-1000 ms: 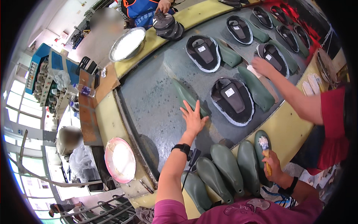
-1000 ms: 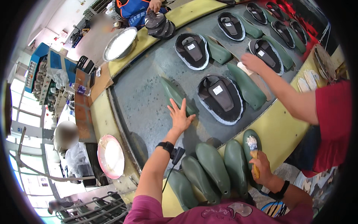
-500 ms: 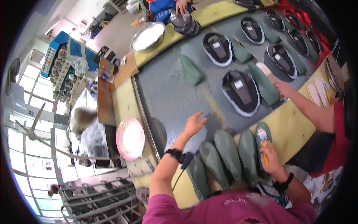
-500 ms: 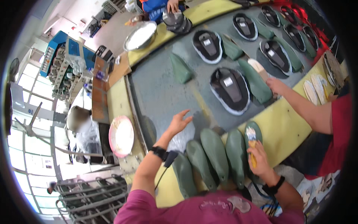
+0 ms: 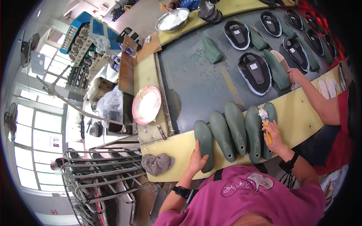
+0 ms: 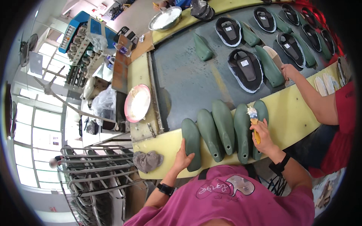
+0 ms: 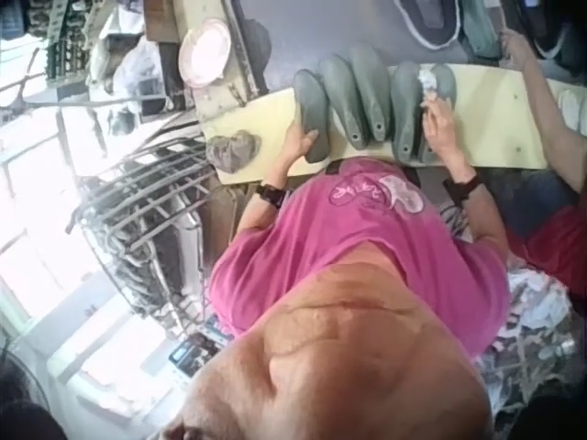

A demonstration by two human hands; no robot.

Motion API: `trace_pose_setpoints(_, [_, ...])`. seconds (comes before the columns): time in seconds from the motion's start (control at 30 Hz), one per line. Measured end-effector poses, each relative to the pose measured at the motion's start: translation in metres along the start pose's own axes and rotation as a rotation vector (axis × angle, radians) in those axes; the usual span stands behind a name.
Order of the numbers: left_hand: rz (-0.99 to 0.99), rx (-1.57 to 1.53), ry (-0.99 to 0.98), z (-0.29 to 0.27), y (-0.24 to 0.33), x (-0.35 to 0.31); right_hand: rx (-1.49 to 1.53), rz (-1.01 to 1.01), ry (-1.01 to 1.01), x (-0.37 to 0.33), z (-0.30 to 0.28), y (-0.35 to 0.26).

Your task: The recorder is applying white glue to green shoe lasts using a brush in a shoe manufacturing facility.

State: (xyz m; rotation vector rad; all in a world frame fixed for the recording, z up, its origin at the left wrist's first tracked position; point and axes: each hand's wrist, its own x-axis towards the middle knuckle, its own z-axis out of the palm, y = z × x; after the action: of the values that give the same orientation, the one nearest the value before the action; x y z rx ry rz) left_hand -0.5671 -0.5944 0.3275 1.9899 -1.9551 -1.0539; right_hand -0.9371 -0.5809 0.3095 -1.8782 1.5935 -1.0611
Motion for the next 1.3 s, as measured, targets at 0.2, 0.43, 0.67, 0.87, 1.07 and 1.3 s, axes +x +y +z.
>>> trace_pose_setpoints(0.2, [0.010, -0.408, 0.094, -0.006, -0.105, 0.007, -0.060, -0.050, -0.028, 0.000, 0.002, -0.004])
trace_pose_setpoints(0.43, [-0.102, -0.511, 0.016, -0.009, -0.030, 0.078, 0.035, -0.265, 0.185, 0.047, -0.002, -0.035])
trace_pose_setpoints(0.67, [-0.147, -0.898, -0.283, -0.049, 0.056, 0.093, 0.241, -0.391, 0.161, 0.080, -0.009, -0.065])
trace_pose_setpoints(0.87, [-0.009, -0.674, -0.593, -0.056, 0.107, 0.104, 0.452, -0.323, 0.103, 0.129, -0.016, -0.082])
trace_pose_setpoints(1.07, [-0.032, -0.761, -0.652, -0.052, 0.133, 0.124, 0.560, 0.114, -0.051, 0.112, -0.012, -0.034])
trace_pose_setpoints(1.3, [-0.058, -0.899, -0.502, -0.040, 0.151, 0.205, 0.086, -0.058, 0.113, 0.052, -0.007, -0.006])
